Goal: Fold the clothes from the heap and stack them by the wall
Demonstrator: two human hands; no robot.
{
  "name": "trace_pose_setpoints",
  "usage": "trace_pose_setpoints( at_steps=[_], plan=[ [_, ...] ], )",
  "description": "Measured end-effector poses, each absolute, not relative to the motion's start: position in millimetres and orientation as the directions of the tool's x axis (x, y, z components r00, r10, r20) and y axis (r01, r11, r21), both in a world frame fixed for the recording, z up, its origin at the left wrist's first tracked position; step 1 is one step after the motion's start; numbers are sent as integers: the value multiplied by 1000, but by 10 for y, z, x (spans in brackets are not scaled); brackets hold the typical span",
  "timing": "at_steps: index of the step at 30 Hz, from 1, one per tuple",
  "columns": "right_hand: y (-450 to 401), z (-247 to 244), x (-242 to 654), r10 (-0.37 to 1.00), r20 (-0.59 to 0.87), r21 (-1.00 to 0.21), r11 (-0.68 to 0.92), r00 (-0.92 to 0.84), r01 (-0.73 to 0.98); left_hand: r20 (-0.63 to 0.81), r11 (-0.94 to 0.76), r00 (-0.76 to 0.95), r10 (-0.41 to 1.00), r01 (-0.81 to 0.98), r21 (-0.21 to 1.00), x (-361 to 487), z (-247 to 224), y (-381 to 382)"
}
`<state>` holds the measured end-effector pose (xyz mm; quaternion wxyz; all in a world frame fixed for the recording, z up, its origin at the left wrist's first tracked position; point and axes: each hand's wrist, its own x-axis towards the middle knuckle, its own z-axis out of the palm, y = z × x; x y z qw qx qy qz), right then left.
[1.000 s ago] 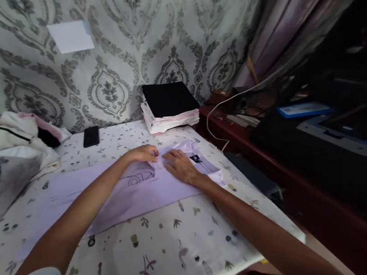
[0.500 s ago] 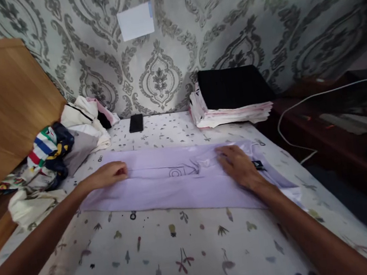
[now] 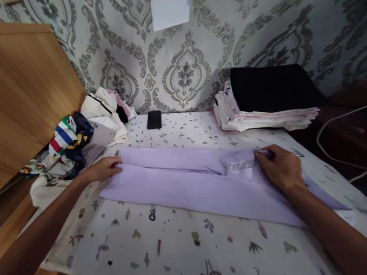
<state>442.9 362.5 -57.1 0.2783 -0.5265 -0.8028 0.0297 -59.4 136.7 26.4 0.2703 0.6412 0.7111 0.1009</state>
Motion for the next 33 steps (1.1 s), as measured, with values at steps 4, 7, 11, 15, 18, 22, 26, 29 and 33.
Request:
trace_pose_setpoints(
  at_steps=[4,7,11,15,18,22,26,29,33],
  plan=[
    [3611,-557,4384,931,311,-402,311,-191,861,-255,187,-104,961,926,327,-593,215,1328],
    [3481,-434,4295,919,348,-390,320,-184,863,-100,208,-194,976,965,158,-429,261,1256],
    [3185,-280,4095,842,456,-289,446,-288,847,125,45,-66,990,985,165,42,211,1213],
    [2964,-406,3890,704,409,-133,676,-581,725,49,-127,119,992,962,240,429,-76,1206],
    [2927,-596,3839,706,302,-84,690,-641,719,-7,-128,132,991,974,188,430,-261,1159],
    [2959,-697,3862,713,274,-73,685,-646,725,-2,-7,7,1000,995,102,210,-334,1067],
    [2952,-662,3876,716,269,-63,680,-644,730,21,63,-65,998,996,68,28,-363,1003],
    [2864,-597,3808,719,302,-55,669,-626,742,30,106,-108,994,992,70,-116,-398,969],
    [2635,-448,3392,662,265,-97,741,-701,664,38,198,-201,979,977,84,-350,-381,993]
  ],
)
